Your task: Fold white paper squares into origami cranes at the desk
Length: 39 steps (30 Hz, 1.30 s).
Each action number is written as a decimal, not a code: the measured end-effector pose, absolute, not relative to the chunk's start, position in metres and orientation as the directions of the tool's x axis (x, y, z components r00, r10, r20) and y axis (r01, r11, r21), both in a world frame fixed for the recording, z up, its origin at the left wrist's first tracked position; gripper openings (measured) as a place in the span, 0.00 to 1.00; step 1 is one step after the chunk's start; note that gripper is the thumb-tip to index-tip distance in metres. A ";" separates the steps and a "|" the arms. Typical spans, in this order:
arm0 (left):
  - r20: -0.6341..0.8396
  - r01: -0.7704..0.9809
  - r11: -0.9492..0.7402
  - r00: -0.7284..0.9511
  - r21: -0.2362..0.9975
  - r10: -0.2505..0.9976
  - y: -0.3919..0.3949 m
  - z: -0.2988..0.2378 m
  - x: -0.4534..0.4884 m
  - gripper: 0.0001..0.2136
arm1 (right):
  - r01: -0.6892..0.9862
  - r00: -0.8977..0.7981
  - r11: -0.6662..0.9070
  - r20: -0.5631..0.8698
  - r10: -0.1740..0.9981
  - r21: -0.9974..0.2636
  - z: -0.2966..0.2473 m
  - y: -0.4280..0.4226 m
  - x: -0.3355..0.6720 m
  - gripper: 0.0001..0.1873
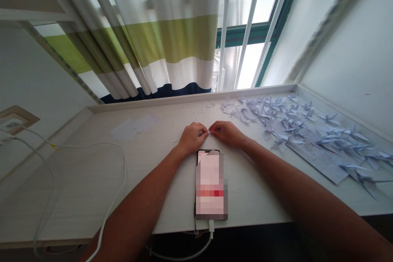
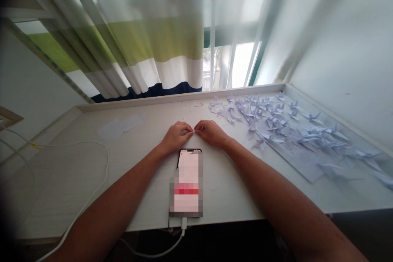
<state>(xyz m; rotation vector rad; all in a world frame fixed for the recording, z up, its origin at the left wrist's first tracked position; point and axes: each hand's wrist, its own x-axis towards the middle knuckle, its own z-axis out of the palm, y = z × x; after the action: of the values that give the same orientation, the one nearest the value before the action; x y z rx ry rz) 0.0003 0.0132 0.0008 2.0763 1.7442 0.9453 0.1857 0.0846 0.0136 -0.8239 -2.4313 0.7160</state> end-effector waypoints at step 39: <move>0.106 0.627 0.028 -0.176 0.779 0.979 0.024 -0.001 0.010 0.04 | 0.375 -0.539 0.340 0.096 0.837 -0.862 0.010 0.096 0.177 0.03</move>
<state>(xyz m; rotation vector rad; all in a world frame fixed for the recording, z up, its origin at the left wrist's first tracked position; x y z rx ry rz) 0.0096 0.0238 -0.0008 1.6261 1.8456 0.9947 0.1770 0.0957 0.0095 -1.0557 -2.0711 1.1256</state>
